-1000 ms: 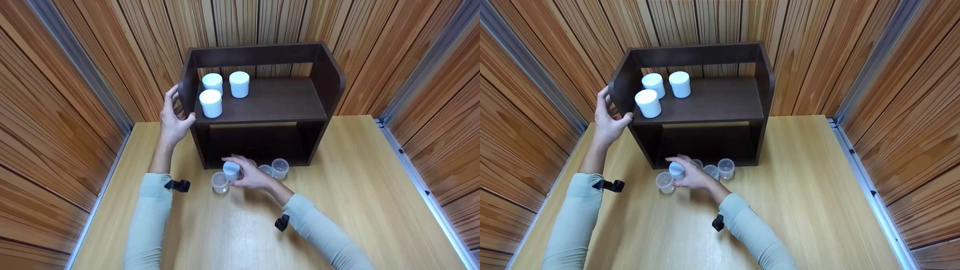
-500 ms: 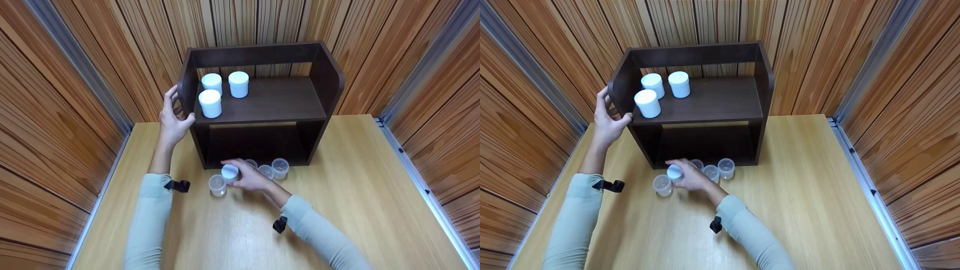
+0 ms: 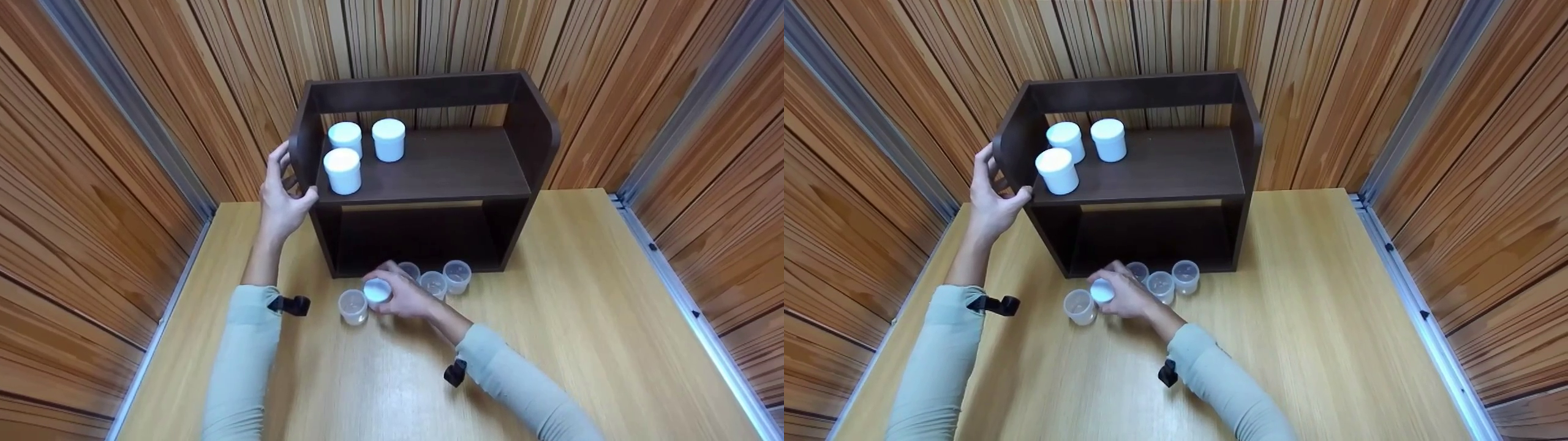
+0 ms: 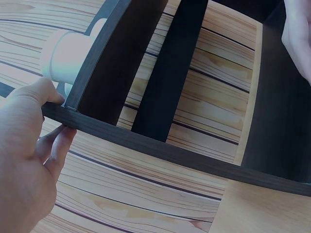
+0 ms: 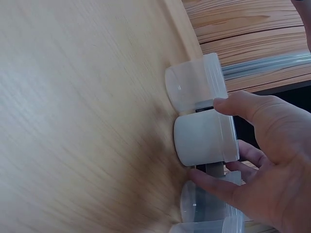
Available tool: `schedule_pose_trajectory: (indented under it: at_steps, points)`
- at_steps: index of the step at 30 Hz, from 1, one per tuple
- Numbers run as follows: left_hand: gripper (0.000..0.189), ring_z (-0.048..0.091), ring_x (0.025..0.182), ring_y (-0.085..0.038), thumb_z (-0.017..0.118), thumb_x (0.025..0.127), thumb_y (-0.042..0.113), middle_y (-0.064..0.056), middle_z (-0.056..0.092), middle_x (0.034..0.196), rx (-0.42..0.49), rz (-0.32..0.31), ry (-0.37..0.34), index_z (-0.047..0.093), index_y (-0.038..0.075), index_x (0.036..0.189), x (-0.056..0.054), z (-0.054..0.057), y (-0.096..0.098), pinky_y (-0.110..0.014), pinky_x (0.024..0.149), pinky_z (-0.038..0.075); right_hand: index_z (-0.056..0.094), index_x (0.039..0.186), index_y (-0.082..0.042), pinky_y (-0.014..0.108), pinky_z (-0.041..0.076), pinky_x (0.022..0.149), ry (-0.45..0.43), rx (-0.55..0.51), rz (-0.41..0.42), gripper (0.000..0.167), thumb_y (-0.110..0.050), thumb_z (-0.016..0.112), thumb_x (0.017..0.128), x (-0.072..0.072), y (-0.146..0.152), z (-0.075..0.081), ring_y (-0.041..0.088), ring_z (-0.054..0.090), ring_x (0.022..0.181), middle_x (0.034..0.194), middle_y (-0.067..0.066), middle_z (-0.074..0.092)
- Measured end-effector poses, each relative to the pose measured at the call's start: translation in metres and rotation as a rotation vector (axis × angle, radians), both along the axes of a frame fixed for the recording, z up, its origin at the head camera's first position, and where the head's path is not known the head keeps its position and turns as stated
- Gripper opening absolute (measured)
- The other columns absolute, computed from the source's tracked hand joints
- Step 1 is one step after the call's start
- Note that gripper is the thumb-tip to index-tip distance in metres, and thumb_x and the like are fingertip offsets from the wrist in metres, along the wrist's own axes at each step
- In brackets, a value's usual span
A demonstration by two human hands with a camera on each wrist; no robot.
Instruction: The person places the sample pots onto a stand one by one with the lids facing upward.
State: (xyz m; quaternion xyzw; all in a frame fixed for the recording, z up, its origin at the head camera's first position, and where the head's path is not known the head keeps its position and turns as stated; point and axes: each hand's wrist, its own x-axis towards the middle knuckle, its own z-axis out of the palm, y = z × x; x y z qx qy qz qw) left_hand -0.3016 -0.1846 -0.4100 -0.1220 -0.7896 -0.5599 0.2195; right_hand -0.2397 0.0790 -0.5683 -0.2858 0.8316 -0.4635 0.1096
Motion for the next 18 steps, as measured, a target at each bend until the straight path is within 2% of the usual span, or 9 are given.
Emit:
schedule_pose_trajectory:
  at_steps: [4, 8, 11, 14, 18]
  points:
    - [0.083, 0.056, 0.157, -0.042, 0.069, 0.093, -0.005, -0.022, 0.053, 0.170, 0.012, 0.000, 0.016, 0.040, 0.013, 0.168, -0.001, 0.000, -0.001, -0.065, 0.126, 0.053, 0.074, 0.140, -0.005, 0.056, 0.053, 0.115, 0.032, 0.036, 0.004, 0.052, -0.004, 0.088, 0.089, 0.001, 0.000, 0.001, 0.036, 0.061, 0.130, 0.139, 0.019, 0.062]
    - [0.083, 0.061, 0.152, -0.042, 0.068, 0.090, -0.006, -0.023, 0.055, 0.168, 0.024, -0.001, 0.028, 0.041, 0.010, 0.167, -0.002, -0.001, -0.001, -0.064, 0.124, 0.054, 0.078, 0.132, -0.007, 0.047, 0.054, 0.107, 0.126, 0.068, 0.016, 0.043, -0.007, 0.086, 0.090, -0.004, 0.001, -0.011, 0.032, 0.064, 0.124, 0.134, 0.015, 0.067]
    - [0.083, 0.058, 0.155, -0.041, 0.068, 0.091, -0.006, -0.022, 0.055, 0.168, 0.013, 0.003, 0.024, 0.041, 0.011, 0.168, -0.003, -0.001, -0.001, -0.063, 0.126, 0.052, 0.081, 0.125, -0.010, 0.044, 0.054, 0.106, 0.157, 0.063, 0.015, 0.038, -0.008, 0.087, 0.087, -0.005, 0.001, -0.014, 0.030, 0.065, 0.121, 0.130, 0.012, 0.070]
    - [0.083, 0.056, 0.158, -0.040, 0.069, 0.092, -0.005, -0.021, 0.054, 0.169, 0.005, 0.006, 0.020, 0.041, 0.012, 0.168, -0.002, -0.001, -0.001, -0.064, 0.128, 0.051, 0.081, 0.124, -0.010, 0.046, 0.054, 0.108, 0.129, 0.062, 0.012, 0.037, -0.007, 0.088, 0.087, 0.000, 0.001, -0.005, 0.032, 0.065, 0.122, 0.130, 0.014, 0.070]
    - [0.083, 0.054, 0.160, -0.040, 0.070, 0.093, -0.006, -0.020, 0.052, 0.171, 0.004, 0.004, 0.018, 0.041, 0.013, 0.168, -0.002, -0.001, -0.001, -0.064, 0.127, 0.051, 0.080, 0.127, -0.009, 0.051, 0.053, 0.112, 0.079, 0.084, 0.009, 0.038, -0.004, 0.086, 0.090, 0.001, -0.001, -0.001, 0.034, 0.064, 0.126, 0.134, 0.015, 0.069]
